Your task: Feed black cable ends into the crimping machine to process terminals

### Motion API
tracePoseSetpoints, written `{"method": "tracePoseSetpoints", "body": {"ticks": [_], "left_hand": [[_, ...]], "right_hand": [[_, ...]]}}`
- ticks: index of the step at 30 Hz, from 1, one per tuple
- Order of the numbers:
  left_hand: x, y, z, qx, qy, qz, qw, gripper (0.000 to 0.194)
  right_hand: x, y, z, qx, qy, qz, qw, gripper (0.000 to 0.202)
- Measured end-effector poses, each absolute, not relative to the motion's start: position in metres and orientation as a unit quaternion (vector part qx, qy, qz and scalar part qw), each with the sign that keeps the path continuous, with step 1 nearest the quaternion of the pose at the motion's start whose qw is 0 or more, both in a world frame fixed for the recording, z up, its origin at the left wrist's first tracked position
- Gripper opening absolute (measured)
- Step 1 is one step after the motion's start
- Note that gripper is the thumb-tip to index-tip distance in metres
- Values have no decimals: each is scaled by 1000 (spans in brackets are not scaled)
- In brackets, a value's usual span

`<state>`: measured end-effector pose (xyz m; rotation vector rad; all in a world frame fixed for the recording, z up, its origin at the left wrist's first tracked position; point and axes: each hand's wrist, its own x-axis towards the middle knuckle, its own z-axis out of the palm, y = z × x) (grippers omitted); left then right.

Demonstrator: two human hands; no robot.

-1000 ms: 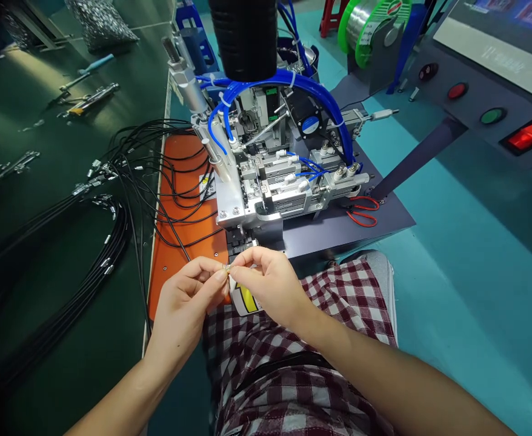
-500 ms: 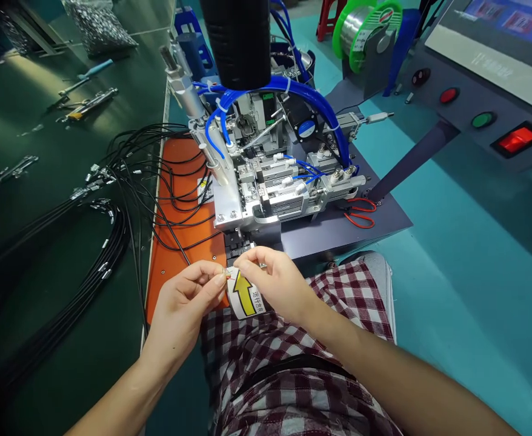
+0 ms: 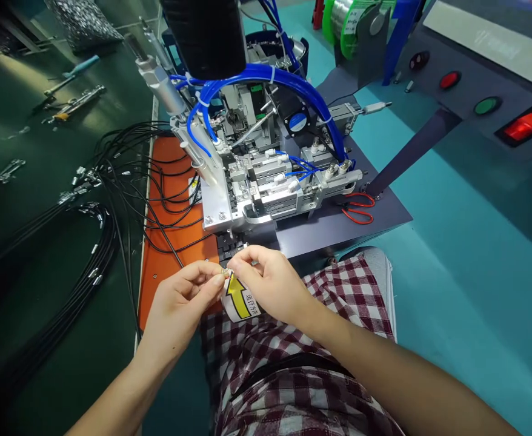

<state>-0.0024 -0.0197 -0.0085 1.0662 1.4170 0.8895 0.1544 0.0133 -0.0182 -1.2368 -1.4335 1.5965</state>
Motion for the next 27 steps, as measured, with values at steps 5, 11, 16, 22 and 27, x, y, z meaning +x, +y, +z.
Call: {"method": "tracePoseSetpoints", "body": {"ticks": [5, 11, 16, 22, 27], "left_hand": [[-3, -18, -8, 422, 605, 377, 560, 20], [-1, -18, -8, 429, 613, 369, 551, 20], [0, -19, -11, 419, 610, 386, 551, 23], [0, -22, -13, 383, 595, 418, 570, 23], [2, -23, -13, 359, 597, 437, 568, 20]], "right_hand": [[155, 14, -18, -485, -515, 636, 308, 10], [148, 16, -17, -494, -476, 655, 317, 7], [146, 17, -15, -478, -451, 677, 332, 8], [145, 14, -14, -471, -428, 696, 332, 10], [145, 12, -16, -484, -454, 671, 330, 10]]}}
